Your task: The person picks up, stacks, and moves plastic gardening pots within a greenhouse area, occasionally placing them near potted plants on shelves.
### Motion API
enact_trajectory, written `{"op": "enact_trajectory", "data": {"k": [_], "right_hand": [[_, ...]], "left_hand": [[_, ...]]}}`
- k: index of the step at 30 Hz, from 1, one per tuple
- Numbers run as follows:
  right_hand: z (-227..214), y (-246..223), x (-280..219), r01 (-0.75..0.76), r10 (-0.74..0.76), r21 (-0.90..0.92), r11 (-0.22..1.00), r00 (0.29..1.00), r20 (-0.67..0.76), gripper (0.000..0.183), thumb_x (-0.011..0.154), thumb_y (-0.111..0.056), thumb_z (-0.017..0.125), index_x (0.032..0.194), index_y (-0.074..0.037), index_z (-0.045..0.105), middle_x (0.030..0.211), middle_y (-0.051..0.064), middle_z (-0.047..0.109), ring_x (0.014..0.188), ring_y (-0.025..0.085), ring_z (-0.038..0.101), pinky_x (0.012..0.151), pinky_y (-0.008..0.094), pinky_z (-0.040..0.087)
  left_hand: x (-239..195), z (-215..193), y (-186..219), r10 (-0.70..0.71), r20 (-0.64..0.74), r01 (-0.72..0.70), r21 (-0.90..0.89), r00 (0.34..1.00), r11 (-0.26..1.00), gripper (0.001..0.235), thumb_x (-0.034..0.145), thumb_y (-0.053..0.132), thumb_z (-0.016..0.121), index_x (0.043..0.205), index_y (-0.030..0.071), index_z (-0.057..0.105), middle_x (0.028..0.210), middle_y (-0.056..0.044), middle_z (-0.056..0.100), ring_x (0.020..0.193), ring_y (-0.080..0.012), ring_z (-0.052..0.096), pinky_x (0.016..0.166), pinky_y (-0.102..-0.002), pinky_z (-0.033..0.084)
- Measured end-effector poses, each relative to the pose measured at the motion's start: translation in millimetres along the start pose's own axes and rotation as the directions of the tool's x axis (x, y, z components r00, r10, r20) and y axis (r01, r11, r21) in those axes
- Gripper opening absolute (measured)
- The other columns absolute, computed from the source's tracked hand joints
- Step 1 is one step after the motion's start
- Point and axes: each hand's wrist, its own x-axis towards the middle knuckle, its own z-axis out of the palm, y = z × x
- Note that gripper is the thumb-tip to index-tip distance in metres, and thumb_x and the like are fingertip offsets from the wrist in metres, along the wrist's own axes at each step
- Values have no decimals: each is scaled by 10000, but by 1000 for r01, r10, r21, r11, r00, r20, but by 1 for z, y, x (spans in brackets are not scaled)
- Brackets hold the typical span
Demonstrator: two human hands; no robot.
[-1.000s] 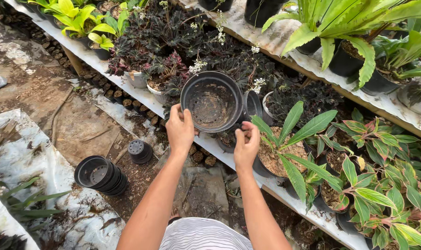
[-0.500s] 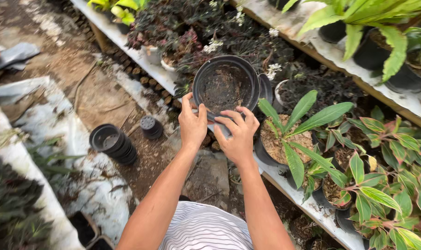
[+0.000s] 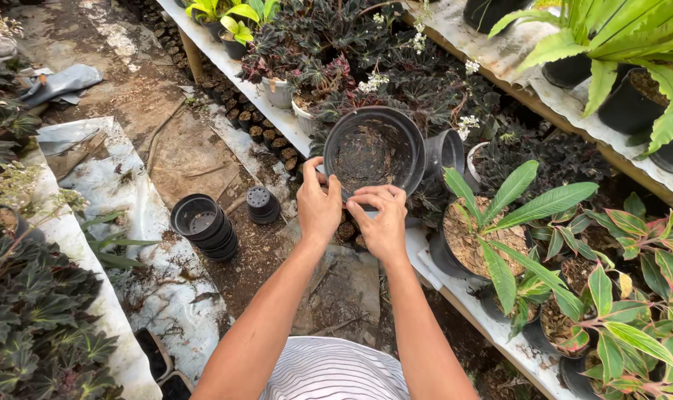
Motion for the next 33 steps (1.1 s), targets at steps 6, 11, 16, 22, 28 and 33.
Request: {"op": "enact_trajectory", "data": {"k": [6, 11, 16, 22, 28, 33], "right_hand": [[46, -4, 10, -209, 208, 96, 973, 978, 25, 152, 781, -202, 835, 907, -119, 813, 1121, 47, 763, 1155, 234, 630, 1088, 395, 459], [59, -34, -5, 40, -37, 7, 999, 960, -276, 127, 843, -133, 784, 955, -74, 770, 1143, 107, 721, 1194, 301, 564, 1065, 437, 432], [58, -41, -1, -88, 187, 251, 964, 895, -405, 304, 881, -196, 770, 1052, -47, 567, 1045, 112, 616, 1061, 232, 569, 925, 388, 481], [66, -31, 16, -671, 565, 676, 305, 699, 439, 242, 918, -343, 646, 937, -102, 662, 746, 66, 657, 648, 161, 604, 590, 296, 479], [75, -3, 16, -648, 455, 760, 47, 691, 562, 262, 1013, -261, 606, 824, -79, 597, 651, 10, 541, 568, 118, 491, 498, 285, 384], [70, -4, 20, -639, 367, 675, -369, 567, 737, 334, 1028, -268, 519, 737, -107, 532, 545, -45, 424, 449, 89, 370, 392, 239, 308]], "left_hand": [[17, -17, -16, 61, -5, -61, 43, 998, 997, 264, 986, 115, 597, 1234, 36, 550, 812, -115, 682, 641, -221, 698, 596, -390, 539], [29, -40, -24, 61, -15, -62, -46, 998, 997, 270, 998, 117, 585, 1248, 32, 531, 842, -114, 711, 650, -202, 709, 567, -370, 549], [45, -59, -21, -61, 21, 62, -43, 998, 997, 291, 1022, 156, 540, 1282, 36, 490, 920, -117, 721, 671, -176, 738, 531, -347, 575], [42, -68, -27, -48, 124, 75, -225, 991, 971, 372, 1002, 192, 573, 1318, 15, 490, 1009, -114, 731, 764, -165, 767, 601, -321, 659], [27, -67, -52, 48, 214, 70, -511, 976, 857, 371, 1007, 188, 671, 1282, -40, 569, 1066, -139, 733, 904, -150, 755, 762, -307, 664], [-1, -68, -43, 214, 71, -188, -274, 974, 943, 179, 916, 109, 752, 1063, 8, 764, 1045, -85, 748, 895, -153, 755, 759, -300, 641]]}}
